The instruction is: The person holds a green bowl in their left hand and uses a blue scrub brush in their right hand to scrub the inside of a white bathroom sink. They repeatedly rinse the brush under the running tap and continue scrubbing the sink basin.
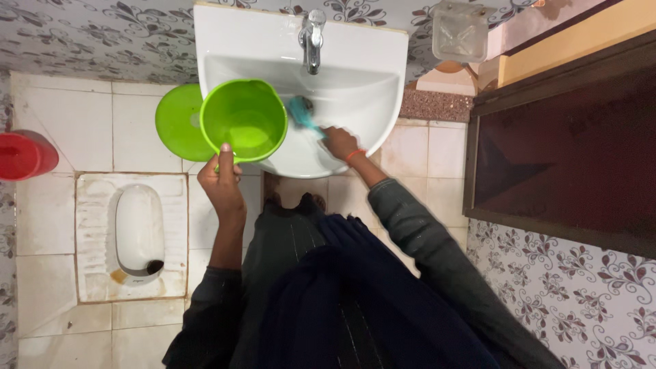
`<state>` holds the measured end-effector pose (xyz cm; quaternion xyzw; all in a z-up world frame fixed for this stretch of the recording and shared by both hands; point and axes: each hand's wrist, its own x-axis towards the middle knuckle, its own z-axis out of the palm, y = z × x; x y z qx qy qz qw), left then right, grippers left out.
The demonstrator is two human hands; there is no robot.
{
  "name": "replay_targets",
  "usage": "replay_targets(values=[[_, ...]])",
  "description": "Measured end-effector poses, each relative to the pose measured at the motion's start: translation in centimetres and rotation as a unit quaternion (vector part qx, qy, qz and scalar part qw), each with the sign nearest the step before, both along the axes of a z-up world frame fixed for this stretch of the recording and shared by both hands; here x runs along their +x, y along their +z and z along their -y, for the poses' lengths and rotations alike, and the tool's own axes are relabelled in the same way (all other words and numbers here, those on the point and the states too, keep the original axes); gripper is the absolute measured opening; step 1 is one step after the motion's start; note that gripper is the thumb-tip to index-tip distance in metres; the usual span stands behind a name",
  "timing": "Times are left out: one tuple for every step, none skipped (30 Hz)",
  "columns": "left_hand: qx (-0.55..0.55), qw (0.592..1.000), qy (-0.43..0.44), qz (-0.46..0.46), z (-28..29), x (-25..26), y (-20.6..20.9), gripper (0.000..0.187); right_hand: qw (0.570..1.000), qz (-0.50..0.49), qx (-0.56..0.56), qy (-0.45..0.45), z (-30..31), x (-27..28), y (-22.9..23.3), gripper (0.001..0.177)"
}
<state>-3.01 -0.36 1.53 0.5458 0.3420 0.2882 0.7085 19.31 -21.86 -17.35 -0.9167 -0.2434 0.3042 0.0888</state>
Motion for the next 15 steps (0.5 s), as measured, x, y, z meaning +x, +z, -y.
replay_targets(values=[[-0.008, 1.0, -0.003, 0.003, 0.0, 0.2, -0.1, 0.042, 0.998, 0.058, -0.002, 0.0, 2.2, 1.3, 0.8, 0.047], [-0.016, 1.0, -0.005, 0.006, -0.1, 0.4, -0.2, 0.041, 0.997, 0.076, -0.029, -0.011, 3.7, 2.9, 1.8, 0.045], [-0.025, 1.0, -0.008, 0.009, 0.0, 0.5, -0.3, 0.041, 0.996, 0.077, -0.045, -0.021, 5.0, 4.1, 2.8, 0.045], [-0.026, 1.0, -0.01, 0.003, 0.1, 0.5, -0.4, 0.042, 0.995, 0.078, -0.061, -0.031, 5.9, 4.8, 3.5, 0.046], [-0.025, 1.0, -0.011, -0.001, 0.1, 0.5, -0.5, 0.043, 0.994, 0.093, -0.047, -0.025, 5.9, 4.5, 3.4, 0.046], [-0.024, 1.0, -0.012, -0.006, 0.1, 0.4, -0.5, 0.044, 0.993, 0.109, -0.033, -0.02, 5.8, 4.1, 3.0, 0.045], [-0.022, 1.0, -0.012, -0.01, 0.0, 0.4, -0.4, 0.044, 0.992, 0.126, -0.019, -0.015, 5.7, 3.9, 2.5, 0.045], [-0.02, 1.0, -0.011, -0.014, -0.1, 0.3, -0.3, 0.044, 0.991, 0.132, -0.007, -0.029, 4.9, 2.7, 1.3, 0.046], [-0.018, 1.0, -0.011, -0.018, -0.1, 0.3, -0.3, 0.044, 0.989, 0.138, 0.005, -0.044, 3.6, 0.9, -0.1, 0.047], [-0.021, 1.0, -0.01, -0.017, -0.2, 0.3, -0.2, 0.045, 0.992, 0.111, 0.017, -0.049, 1.9, -0.5, -1.3, 0.045], [-0.025, 1.0, -0.01, -0.015, -0.4, 0.3, -0.1, 0.045, 0.995, 0.083, 0.03, -0.055, -0.1, -1.8, -2.3, 0.044], [-0.028, 0.999, -0.009, -0.013, -0.5, 0.3, -0.1, 0.045, 0.993, 0.065, 0.054, -0.078, -1.7, -3.4, -2.9, 0.049], [-0.017, 1.0, -0.01, -0.01, -0.7, 0.3, 0.0, 0.046, 0.991, 0.047, 0.079, -0.1, -3.3, -5.1, -3.2, 0.055], [-0.006, 1.0, -0.012, -0.006, -0.9, 0.1, 0.1, 0.048, 0.983, 0.031, 0.13, -0.126, -4.9, -6.1, -3.2, 0.056], [0.003, 1.0, -0.014, -0.003, -0.9, 0.0, 0.1, 0.05, 0.972, 0.014, 0.178, -0.151, -5.8, -6.9, -3.1, 0.059]])
